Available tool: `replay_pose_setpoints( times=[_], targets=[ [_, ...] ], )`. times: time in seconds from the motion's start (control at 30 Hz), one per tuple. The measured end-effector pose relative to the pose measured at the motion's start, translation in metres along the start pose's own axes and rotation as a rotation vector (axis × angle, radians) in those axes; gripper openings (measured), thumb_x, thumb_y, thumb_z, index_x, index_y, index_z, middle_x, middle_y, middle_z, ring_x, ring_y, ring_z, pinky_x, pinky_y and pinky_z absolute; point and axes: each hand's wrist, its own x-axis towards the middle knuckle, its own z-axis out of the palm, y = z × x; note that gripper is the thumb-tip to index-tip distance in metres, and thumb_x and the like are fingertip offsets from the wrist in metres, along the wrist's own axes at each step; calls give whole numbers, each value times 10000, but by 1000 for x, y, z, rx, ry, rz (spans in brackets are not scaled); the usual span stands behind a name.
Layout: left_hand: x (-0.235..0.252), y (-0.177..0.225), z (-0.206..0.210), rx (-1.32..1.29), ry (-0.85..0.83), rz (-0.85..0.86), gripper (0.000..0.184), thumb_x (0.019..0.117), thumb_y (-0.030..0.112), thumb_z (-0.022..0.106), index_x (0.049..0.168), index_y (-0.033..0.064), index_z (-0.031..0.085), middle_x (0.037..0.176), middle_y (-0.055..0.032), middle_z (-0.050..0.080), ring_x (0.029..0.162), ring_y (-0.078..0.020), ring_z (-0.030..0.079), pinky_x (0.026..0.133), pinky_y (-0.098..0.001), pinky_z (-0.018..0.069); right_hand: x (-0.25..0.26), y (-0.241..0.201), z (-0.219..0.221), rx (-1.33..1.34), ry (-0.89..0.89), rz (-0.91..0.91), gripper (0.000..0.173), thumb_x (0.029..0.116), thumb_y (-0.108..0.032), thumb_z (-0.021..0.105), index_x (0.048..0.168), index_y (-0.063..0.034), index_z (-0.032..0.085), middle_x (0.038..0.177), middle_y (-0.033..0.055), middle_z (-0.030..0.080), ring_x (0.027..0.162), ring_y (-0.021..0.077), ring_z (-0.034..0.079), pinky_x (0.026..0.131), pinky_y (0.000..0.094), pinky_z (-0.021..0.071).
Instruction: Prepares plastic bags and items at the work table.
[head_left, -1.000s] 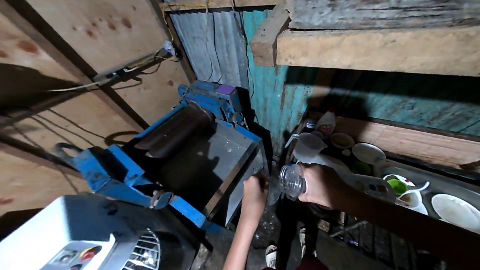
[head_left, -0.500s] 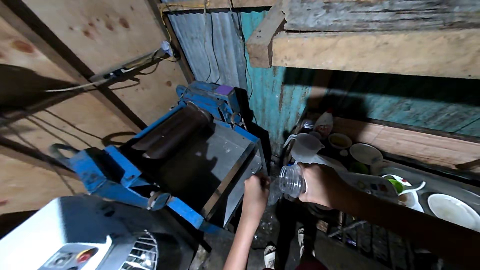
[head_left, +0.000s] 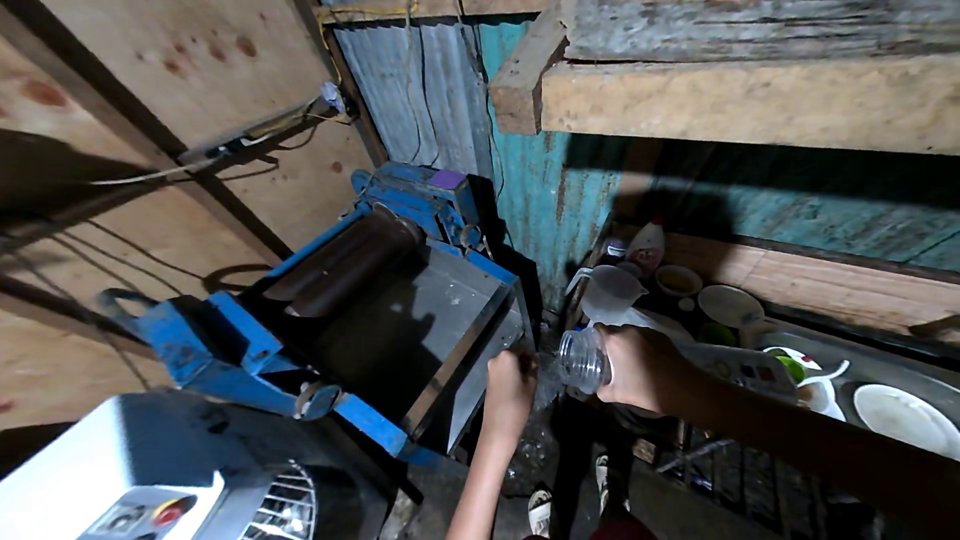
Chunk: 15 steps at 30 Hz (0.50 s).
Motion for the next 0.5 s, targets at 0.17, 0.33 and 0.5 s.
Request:
replay_pose_setpoints(
  times=[0.17, 0.33, 0.5],
  targets=[
    [-1, 1, 0, -2, 3, 10, 161, 977, 62, 598, 1053, -12, 719, 911, -123, 706, 796, -187, 685, 776, -353, 567, -2, -1, -2, 6, -5, 7, 774, 769, -344, 843, 1358, 45, 526, 1187, 236, 651, 1104, 400, 641, 895, 569, 505],
    [-1, 0, 0, -8, 8, 19, 158, 983, 73, 596, 1043, -10, 717, 886, -112, 703, 774, -175, 684, 759, -344, 571, -3, -2, -3, 10, -4, 19, 810, 761, -338, 852, 1387, 48, 513, 1206, 243, 648, 1123, 407, 635, 916, 572, 499],
    [-1, 0, -1, -7, 8, 17, 162, 989, 77, 595, 1052, -12, 715, 894, -118, 704, 779, -180, 687, 765, -348, 572, -3, -2, -4, 5, -2, 20, 808, 757, -338, 851, 1384, 41, 511, 1181, 239, 656, 1099, 406, 643, 900, 571, 501]
  ],
)
